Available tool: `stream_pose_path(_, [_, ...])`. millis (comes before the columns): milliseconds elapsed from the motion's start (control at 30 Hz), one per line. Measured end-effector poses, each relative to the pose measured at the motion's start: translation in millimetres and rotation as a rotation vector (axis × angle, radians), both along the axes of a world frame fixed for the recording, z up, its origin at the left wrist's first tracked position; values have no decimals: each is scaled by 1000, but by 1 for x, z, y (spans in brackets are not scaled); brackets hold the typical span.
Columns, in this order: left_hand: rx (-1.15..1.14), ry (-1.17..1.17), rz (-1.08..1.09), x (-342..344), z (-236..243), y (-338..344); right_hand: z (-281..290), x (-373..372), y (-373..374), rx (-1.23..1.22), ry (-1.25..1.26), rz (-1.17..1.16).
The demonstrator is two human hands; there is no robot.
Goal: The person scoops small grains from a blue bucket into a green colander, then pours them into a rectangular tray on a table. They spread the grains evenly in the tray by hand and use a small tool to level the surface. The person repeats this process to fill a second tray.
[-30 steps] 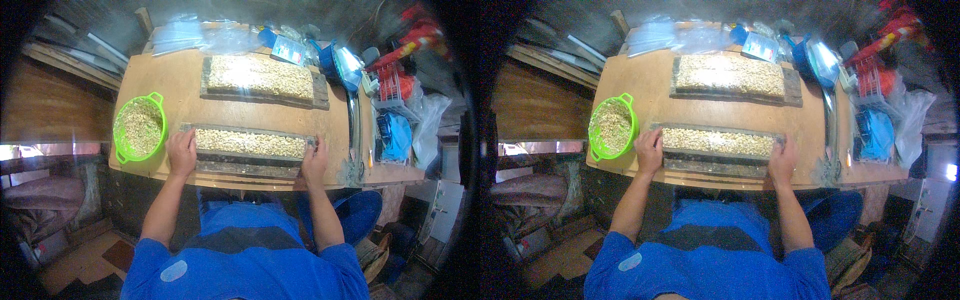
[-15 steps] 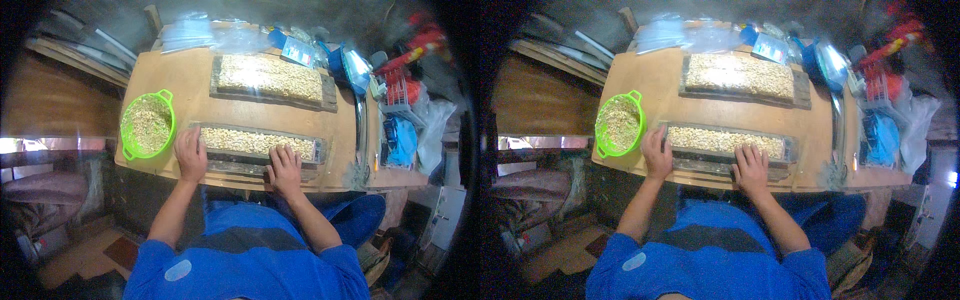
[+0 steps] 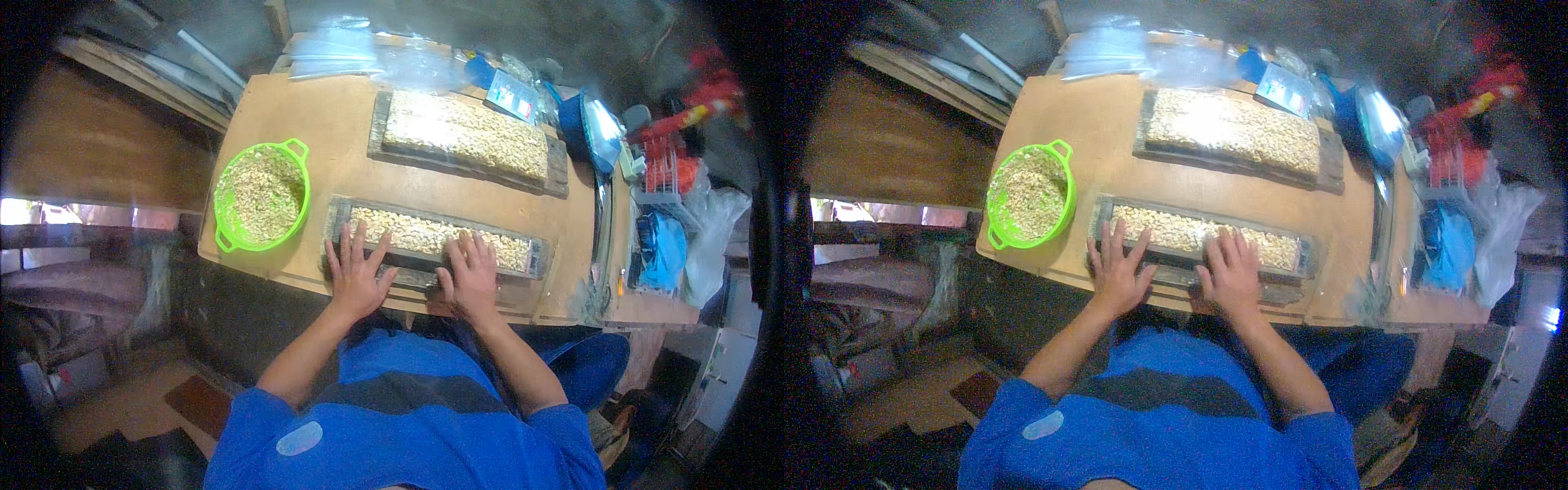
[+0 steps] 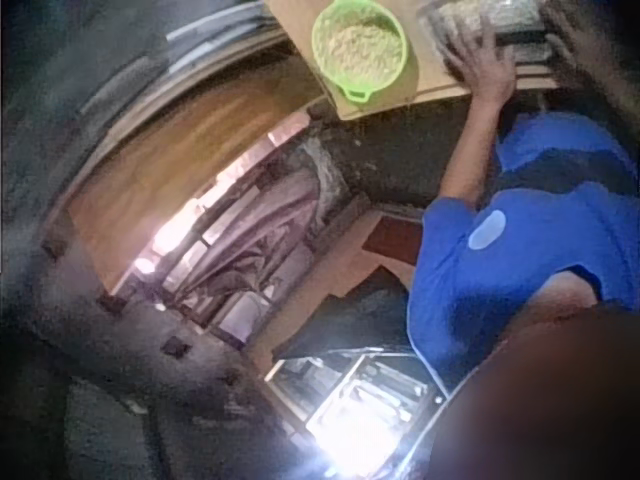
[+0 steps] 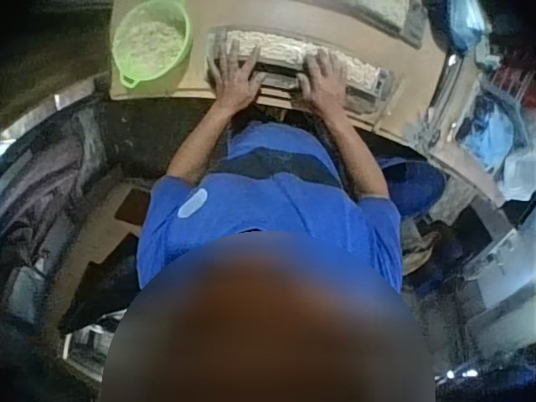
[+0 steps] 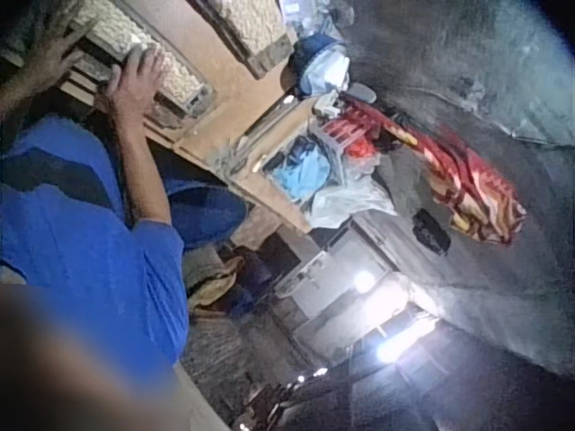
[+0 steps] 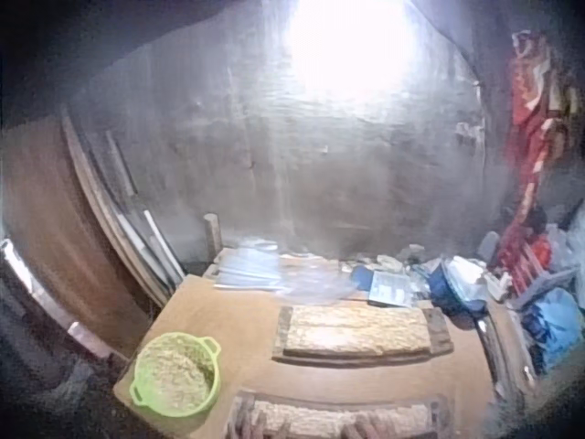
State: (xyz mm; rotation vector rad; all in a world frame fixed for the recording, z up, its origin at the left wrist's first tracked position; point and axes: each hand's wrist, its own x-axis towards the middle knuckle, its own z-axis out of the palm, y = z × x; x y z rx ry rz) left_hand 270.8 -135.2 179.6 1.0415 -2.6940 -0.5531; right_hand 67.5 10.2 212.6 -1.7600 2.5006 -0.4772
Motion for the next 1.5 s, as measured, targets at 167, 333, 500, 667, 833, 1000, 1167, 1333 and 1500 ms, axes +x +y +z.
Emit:
stream_pose_path(167, [44, -11, 45, 16, -5, -6, 0, 34, -78, -45, -11, 236])
stream_pose_path(333, [96, -34, 82, 30, -11, -12, -6, 57, -133, 55, 3, 349])
stream_pose_path(500, [152, 13, 31, 39, -6, -20, -8, 56, -135, 90, -33, 285])
stream_pose_path(667, [139, 62, -10, 33, -4, -33, -3, 41, -138, 91, 26, 124])
stream_pose_path(833, [85, 72, -52, 25, -8, -41, 1, 32, -148, 53, -75, 27])
stream_pose_path(1000, [119, 96, -66, 24, -12, -46, -5, 39, -139, -86, 16, 189])
stream_pose_path(1167, [146, 255, 60, 22, -4, -52, -7, 48, -130, -109, 50, 224])
stream_pose_path(1333, [44, 64, -48, 0, 11, -66, 6, 48, -123, -207, 38, 196])
stream_pose_path(1500, [-5, 74, -95, -29, 21, -63, 33, 27, -61, -290, -103, 85])
